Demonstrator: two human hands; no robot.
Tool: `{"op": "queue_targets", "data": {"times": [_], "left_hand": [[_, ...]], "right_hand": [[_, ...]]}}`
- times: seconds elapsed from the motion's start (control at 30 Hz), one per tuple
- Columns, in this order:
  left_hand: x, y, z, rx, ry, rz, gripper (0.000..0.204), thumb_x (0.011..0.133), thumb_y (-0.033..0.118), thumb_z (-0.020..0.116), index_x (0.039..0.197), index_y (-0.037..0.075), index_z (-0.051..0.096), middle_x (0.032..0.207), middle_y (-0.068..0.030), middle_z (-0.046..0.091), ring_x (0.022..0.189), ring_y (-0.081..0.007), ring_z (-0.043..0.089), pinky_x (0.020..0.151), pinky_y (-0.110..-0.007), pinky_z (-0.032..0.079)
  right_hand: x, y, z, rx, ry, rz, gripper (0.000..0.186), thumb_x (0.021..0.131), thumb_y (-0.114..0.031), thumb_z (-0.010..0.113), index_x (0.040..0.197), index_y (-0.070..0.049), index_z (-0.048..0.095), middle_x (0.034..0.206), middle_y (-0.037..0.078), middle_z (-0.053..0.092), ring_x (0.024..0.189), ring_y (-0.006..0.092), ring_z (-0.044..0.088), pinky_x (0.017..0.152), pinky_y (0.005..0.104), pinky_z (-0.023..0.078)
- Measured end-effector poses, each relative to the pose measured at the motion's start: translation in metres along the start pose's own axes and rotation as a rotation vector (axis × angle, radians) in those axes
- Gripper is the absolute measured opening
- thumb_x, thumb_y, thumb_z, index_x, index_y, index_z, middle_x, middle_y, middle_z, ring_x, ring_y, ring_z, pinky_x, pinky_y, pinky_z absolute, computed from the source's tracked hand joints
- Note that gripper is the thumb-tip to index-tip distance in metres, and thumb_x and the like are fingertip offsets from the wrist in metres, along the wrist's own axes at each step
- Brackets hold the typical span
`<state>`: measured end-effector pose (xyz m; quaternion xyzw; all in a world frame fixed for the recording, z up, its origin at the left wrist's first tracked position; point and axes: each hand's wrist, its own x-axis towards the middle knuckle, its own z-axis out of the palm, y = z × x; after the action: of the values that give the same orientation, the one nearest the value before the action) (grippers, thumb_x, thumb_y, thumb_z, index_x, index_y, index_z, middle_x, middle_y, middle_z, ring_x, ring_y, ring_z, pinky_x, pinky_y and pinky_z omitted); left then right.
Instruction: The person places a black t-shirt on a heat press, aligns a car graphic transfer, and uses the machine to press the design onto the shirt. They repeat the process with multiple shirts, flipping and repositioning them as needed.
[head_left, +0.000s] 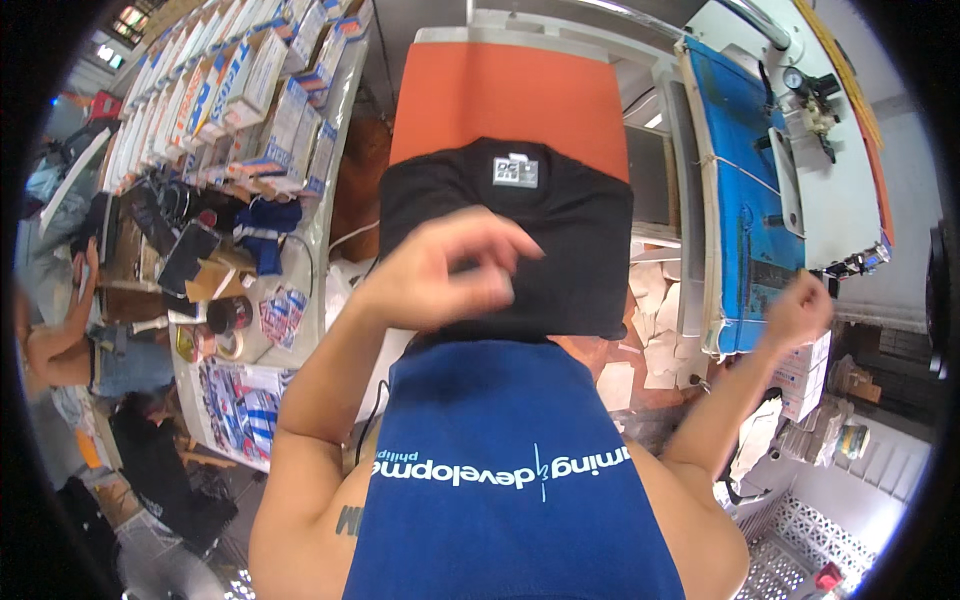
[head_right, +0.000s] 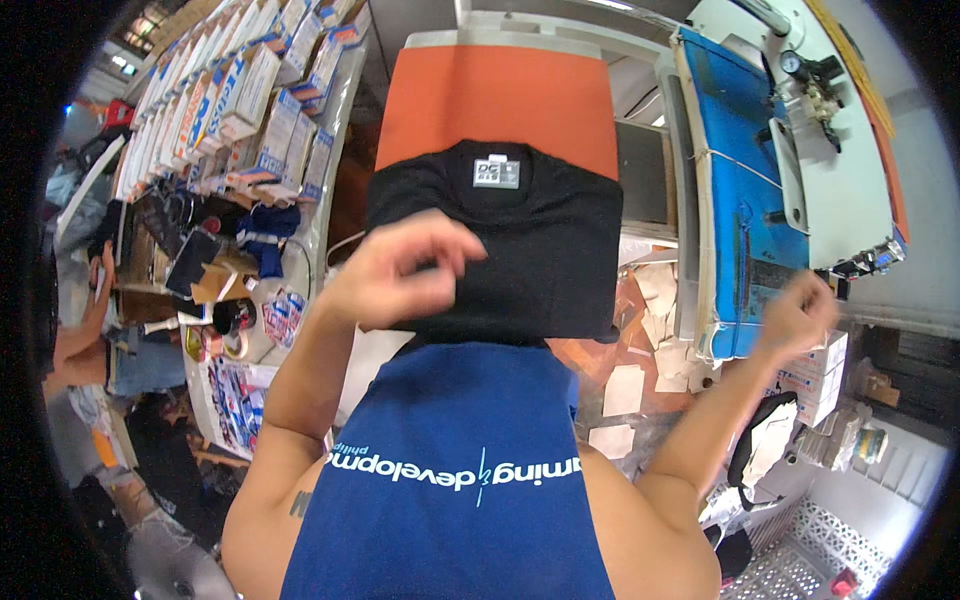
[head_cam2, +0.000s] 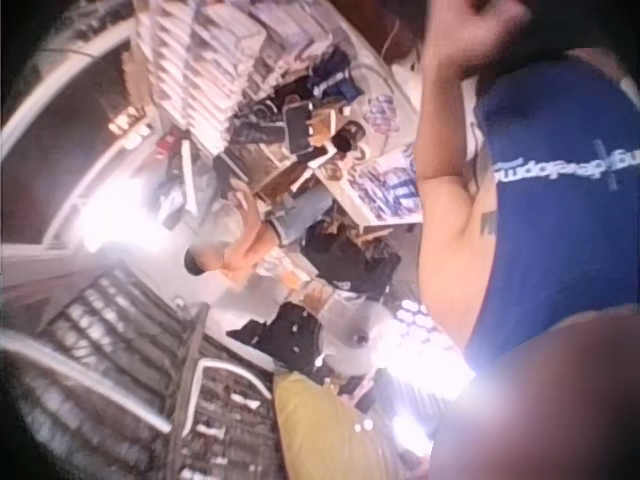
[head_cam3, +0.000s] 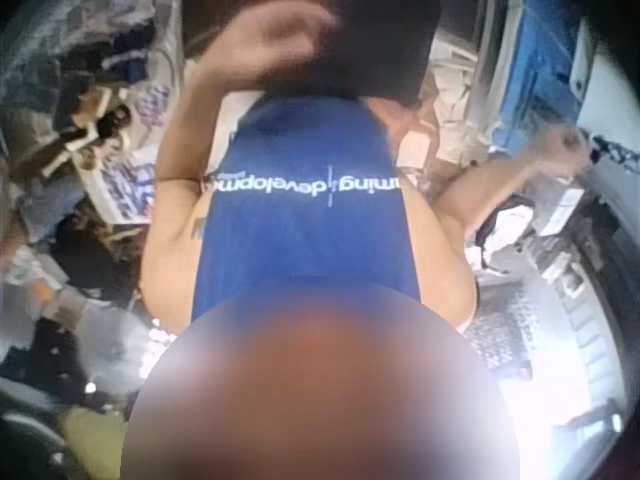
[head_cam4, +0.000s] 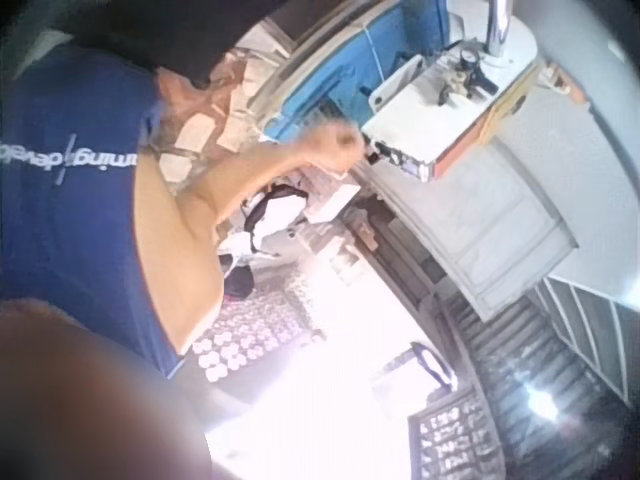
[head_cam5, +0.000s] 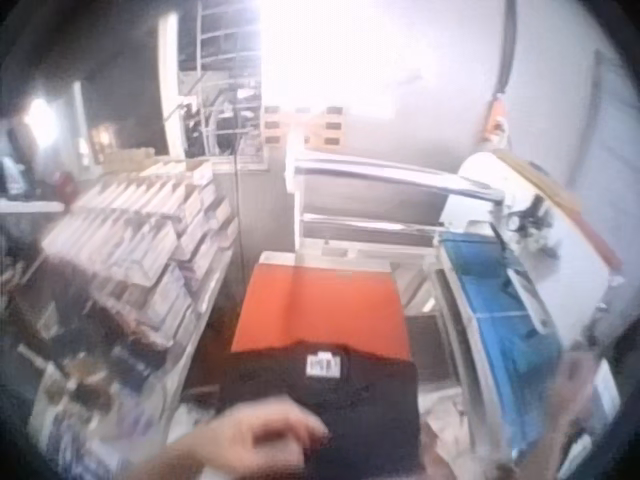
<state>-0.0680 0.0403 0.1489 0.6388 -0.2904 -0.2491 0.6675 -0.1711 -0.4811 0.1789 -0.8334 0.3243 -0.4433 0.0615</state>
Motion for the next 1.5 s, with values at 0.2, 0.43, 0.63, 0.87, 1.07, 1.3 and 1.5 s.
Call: {"op": "queue_targets", "data": {"times": [0.2,0.43,0.63,0.87,1.07,1.3,1.5], "left_hand": [[-0.024,0.121,0.107,-0.987,-0.663,0.63,0.055,0.101,0.02,0.067,0.138,-0.019,0.056,0.129,-0.0265,0.065,0.079,-0.0235,0.061,0.072,-0.034,0.053],[-0.045,0.124,0.12,-0.987,-0.872,0.48,0.046,0.1,0.017,0.067,0.131,-0.015,0.058,0.115,-0.0312,0.061,0.097,-0.0449,0.064,0.078,-0.053,0.048],[-0.092,0.125,0.136,-1.034,-0.881,0.465,0.047,0.099,0.016,0.067,0.134,-0.015,0.058,0.118,-0.032,0.063,0.101,-0.0446,0.065,0.081,-0.053,0.049],[-0.108,0.113,0.137,-1.064,-0.768,0.768,0.066,0.097,0.014,0.07,0.147,-0.021,0.045,0.142,-0.0325,0.054,0.094,-0.031,0.063,0.078,-0.037,0.054],[-0.14,0.036,0.054,-0.395,-0.321,0.283,0.061,0.091,0.021,0.077,0.145,-0.003,0.059,0.113,-0.0122,0.067,0.103,-0.0215,0.065,0.093,-0.036,0.052],[-0.212,-0.139,0.047,0.378,0.337,-0.5,0.047,0.094,0.029,0.074,0.133,0.003,0.066,0.12,-0.0191,0.071,0.11,-0.0334,0.07,0.097,-0.046,0.055],[-0.351,-0.229,0.05,0.736,0.178,-1.137,0.047,0.092,0.035,0.072,0.129,0.006,0.069,0.124,-0.0214,0.071,0.114,-0.0412,0.069,0.099,-0.05,0.055]], "right_hand": [[0.066,0.113,-0.01,-0.274,-0.36,-0.134,0.078,0.097,-0.069,0.06,0.126,0.004,0.067,0.128,0.022,0.068,0.121,0.0426,0.062,0.103,0.0506,0.047],[0.062,0.074,-0.009,-0.307,-0.419,-0.044,0.078,0.09,-0.071,0.068,0.115,0.003,0.074,0.12,0.025,0.067,0.116,0.0449,0.065,0.101,0.0516,0.048],[0.021,0.003,-0.035,-0.266,-0.388,-0.103,0.079,0.089,-0.069,0.072,0.119,0.005,0.069,0.123,0.024,0.065,0.117,0.044,0.064,0.102,0.0516,0.049],[-0.052,-0.092,-0.03,0.071,-0.316,-0.241,0.071,0.092,-0.061,0.075,0.124,0.001,0.068,0.123,0.023,0.064,0.113,0.0426,0.065,0.099,0.0473,0.05],[-0.079,-0.171,-0.027,0.043,0.031,-0.596,0.122,0.063,-0.059,0.098,0.158,-0.008,0.04,0.165,0.028,0.025,0.148,0.0528,0.033,0.113,0.063,0.038],[-0.118,-0.266,-0.018,0.359,-0.088,-0.73,0.134,0.058,-0.043,0.102,0.163,-0.002,0.03,0.168,0.034,0.018,0.156,0.0525,0.022,0.125,0.0596,0.029],[-0.165,-0.288,-0.016,0.404,-0.007,-0.749,0.124,0.064,-0.054,0.099,0.157,0.002,0.038,0.166,0.032,0.027,0.154,0.0509,0.03,0.123,0.0602,0.036]]}}
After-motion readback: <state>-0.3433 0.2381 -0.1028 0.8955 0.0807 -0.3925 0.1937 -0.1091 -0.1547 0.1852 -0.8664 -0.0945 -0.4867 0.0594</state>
